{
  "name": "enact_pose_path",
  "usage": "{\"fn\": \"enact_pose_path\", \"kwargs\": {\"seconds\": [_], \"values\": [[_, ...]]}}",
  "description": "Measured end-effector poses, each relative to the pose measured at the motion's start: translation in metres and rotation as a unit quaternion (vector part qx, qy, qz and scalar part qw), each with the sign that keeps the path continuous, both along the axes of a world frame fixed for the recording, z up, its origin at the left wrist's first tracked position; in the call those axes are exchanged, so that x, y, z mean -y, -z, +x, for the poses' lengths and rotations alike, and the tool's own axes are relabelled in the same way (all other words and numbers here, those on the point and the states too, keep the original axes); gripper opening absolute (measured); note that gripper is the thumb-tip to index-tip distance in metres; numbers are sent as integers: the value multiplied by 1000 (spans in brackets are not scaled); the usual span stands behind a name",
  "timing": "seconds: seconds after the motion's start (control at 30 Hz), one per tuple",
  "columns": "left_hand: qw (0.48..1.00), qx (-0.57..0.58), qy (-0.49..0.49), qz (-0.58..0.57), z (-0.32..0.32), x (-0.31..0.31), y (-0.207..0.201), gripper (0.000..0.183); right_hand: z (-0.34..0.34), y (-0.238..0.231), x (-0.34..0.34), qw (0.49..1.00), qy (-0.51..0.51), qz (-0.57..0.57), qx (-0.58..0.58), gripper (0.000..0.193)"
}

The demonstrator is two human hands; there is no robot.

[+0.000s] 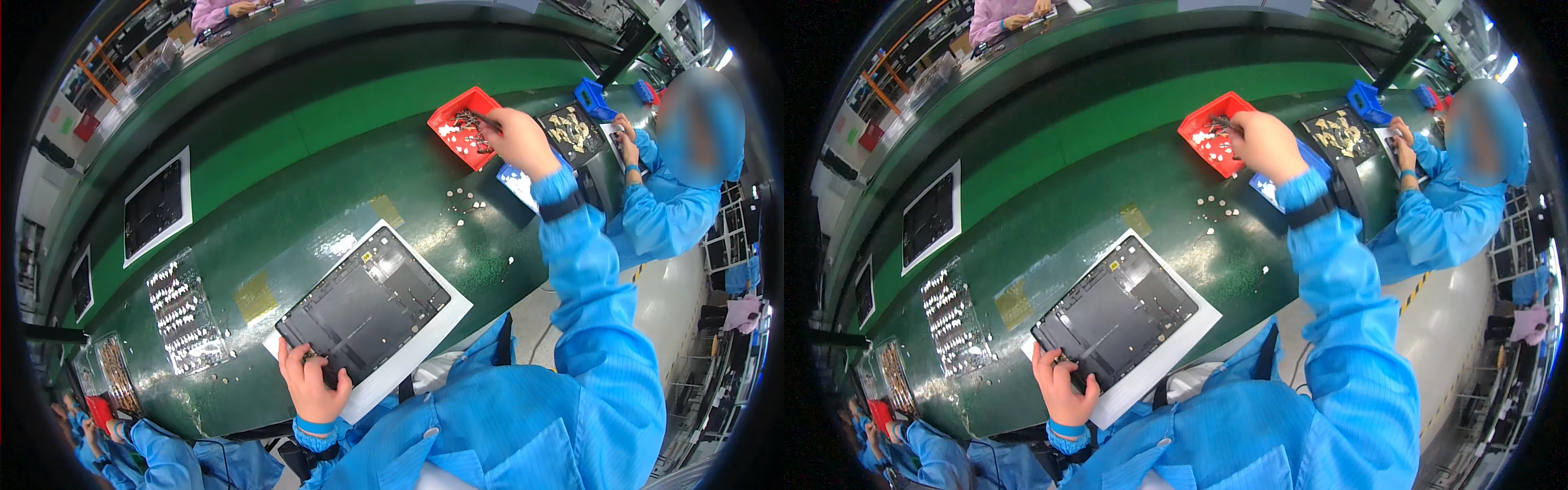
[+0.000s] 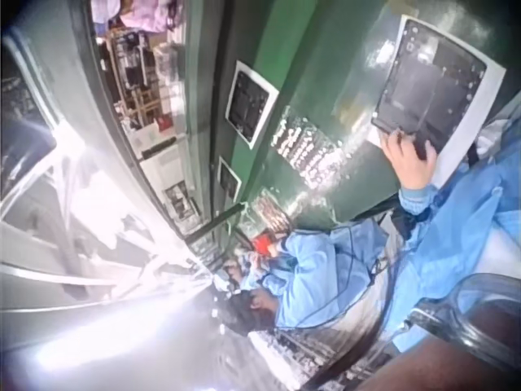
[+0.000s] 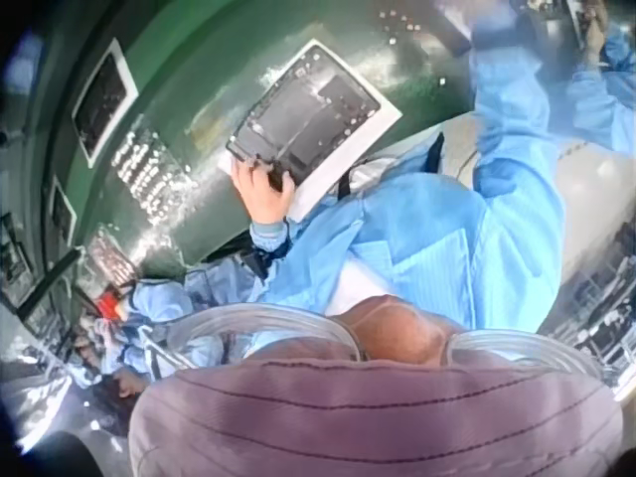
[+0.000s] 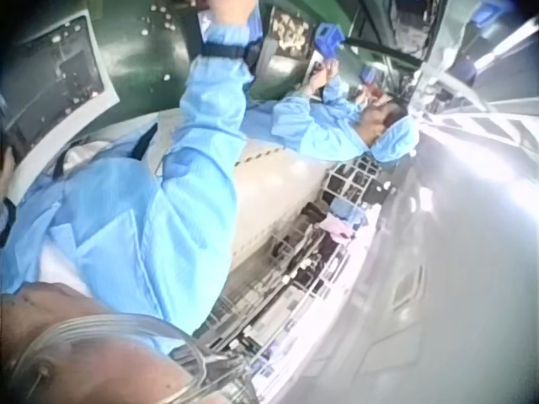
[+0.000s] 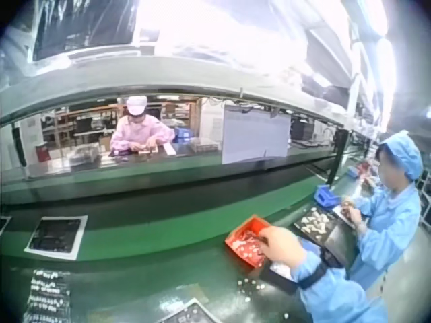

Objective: The recorder is assembling or inspecting tablet screens on an electronics production line, using a specialized tool and following instruction sheets.

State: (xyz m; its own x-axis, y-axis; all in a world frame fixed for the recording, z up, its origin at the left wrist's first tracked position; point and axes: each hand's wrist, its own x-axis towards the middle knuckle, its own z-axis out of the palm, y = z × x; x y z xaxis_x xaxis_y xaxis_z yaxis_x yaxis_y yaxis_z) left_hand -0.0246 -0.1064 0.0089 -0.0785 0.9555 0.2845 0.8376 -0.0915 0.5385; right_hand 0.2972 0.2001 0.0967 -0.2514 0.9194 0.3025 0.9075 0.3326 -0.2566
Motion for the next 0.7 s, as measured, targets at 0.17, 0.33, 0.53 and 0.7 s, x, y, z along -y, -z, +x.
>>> {"fn": "enact_pose_path", "kwargs": {"seconds": [0.17, 0.33, 0.53, 0.7], "values": [[1000, -5, 6, 15, -2, 1, 2, 22, 1, 41, -64, 986, 62, -83, 128, 21], [999, 13, 7, 46, -2, 2, 4, 18, -14, 55, -74, 986, 73, -148, 35, 22], [996, 6, 21, 82, -4, 1, 5, 15, -11, 65, -88, 989, 68, -111, 76, 20], [996, 9, 11, 92, -5, 5, 3, 15, -15, 60, -91, 989, 85, -119, 31, 16]]}}
